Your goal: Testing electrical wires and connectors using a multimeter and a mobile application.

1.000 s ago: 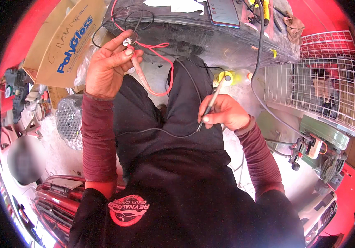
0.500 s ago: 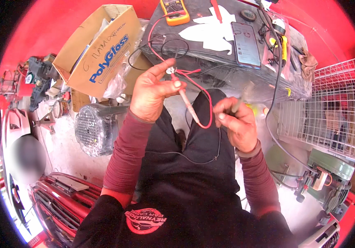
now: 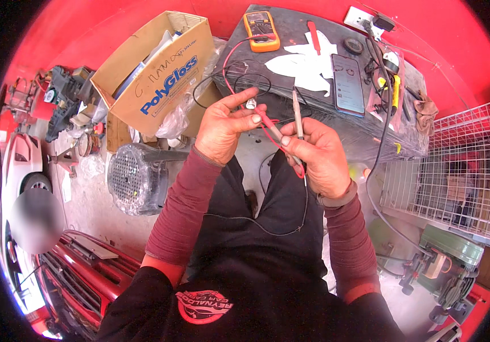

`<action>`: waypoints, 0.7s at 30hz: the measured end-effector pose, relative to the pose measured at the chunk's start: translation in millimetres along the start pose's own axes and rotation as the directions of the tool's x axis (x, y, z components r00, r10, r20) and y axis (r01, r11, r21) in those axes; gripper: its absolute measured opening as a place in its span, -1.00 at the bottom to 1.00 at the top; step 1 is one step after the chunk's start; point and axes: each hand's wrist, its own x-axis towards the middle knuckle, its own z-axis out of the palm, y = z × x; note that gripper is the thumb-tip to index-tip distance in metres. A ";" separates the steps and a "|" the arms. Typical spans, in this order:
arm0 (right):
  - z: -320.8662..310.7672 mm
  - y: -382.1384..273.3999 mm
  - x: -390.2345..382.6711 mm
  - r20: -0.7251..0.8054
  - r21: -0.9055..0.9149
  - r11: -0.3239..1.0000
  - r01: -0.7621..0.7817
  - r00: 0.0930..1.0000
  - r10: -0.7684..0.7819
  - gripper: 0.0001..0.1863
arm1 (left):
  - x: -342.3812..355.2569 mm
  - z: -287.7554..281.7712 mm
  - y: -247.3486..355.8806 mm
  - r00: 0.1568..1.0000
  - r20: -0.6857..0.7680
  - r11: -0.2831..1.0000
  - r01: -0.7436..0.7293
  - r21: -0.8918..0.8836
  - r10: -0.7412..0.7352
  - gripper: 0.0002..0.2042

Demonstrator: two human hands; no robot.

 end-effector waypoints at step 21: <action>11.7 -1.4 -1.4 -0.049 -0.060 0.994 0.087 0.995 -0.090 -0.81 | 8.1 -0.4 0.3 0.999 -0.029 1.000 0.022 -0.017 -0.022 -0.45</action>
